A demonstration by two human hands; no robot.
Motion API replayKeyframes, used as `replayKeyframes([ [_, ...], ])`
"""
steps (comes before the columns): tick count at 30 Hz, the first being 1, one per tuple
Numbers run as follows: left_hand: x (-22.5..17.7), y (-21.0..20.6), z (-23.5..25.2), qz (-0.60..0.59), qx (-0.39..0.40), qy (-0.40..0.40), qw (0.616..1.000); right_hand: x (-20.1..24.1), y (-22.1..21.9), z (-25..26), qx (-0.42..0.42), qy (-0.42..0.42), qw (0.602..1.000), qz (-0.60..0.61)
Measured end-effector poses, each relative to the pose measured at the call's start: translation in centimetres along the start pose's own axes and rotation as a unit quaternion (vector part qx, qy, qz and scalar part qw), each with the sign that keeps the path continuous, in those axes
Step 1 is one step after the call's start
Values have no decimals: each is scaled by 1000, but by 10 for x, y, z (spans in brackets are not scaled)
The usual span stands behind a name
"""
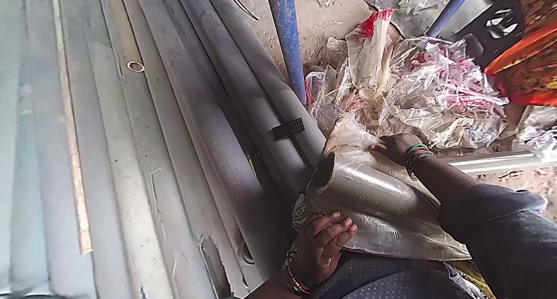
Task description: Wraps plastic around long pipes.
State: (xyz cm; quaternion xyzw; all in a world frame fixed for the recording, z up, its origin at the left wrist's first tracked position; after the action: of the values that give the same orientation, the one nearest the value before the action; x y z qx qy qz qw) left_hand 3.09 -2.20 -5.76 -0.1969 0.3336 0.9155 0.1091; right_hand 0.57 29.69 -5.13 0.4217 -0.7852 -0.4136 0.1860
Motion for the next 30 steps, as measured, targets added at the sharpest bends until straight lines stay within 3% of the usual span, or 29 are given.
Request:
replayKeyframes([
  [10, -9, 11, 11, -9, -12, -16, 1000, -2, 29, -67, -148, -37, 986, 67],
  [14, -12, 23, 21, -32, 29, 6, 999, -4, 32, -99, -189, -1, 976, 105],
  [18, -10, 35, 36, -111, -1, 27, 993, -13, 34, -123, -254, 62, 956, 135],
  [20, -9, 42, 44, -145, -24, 32, 989, -31, 37, -138, -304, 65, 937, 161],
  [24, -8, 59, 62, -99, -22, 17, 995, -91, 38, -186, -350, -27, 902, 253],
  [30, -14, 62, 92, -43, 16, -27, 999, -203, -17, -261, -352, -201, 830, 384],
])
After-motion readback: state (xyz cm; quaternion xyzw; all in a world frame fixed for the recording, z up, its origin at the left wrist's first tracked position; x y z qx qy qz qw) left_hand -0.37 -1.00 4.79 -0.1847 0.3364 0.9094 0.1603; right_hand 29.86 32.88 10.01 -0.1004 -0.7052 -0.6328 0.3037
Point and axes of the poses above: each hand's wrist, its own z-axis towards the middle knuckle, its own y-axis out of the back of the hand, x = y × z, the point moved 5 cm from there along z, towards the middle knuckle, and after that the axes turned 6 degrees about -y, right-handed, at the moved point
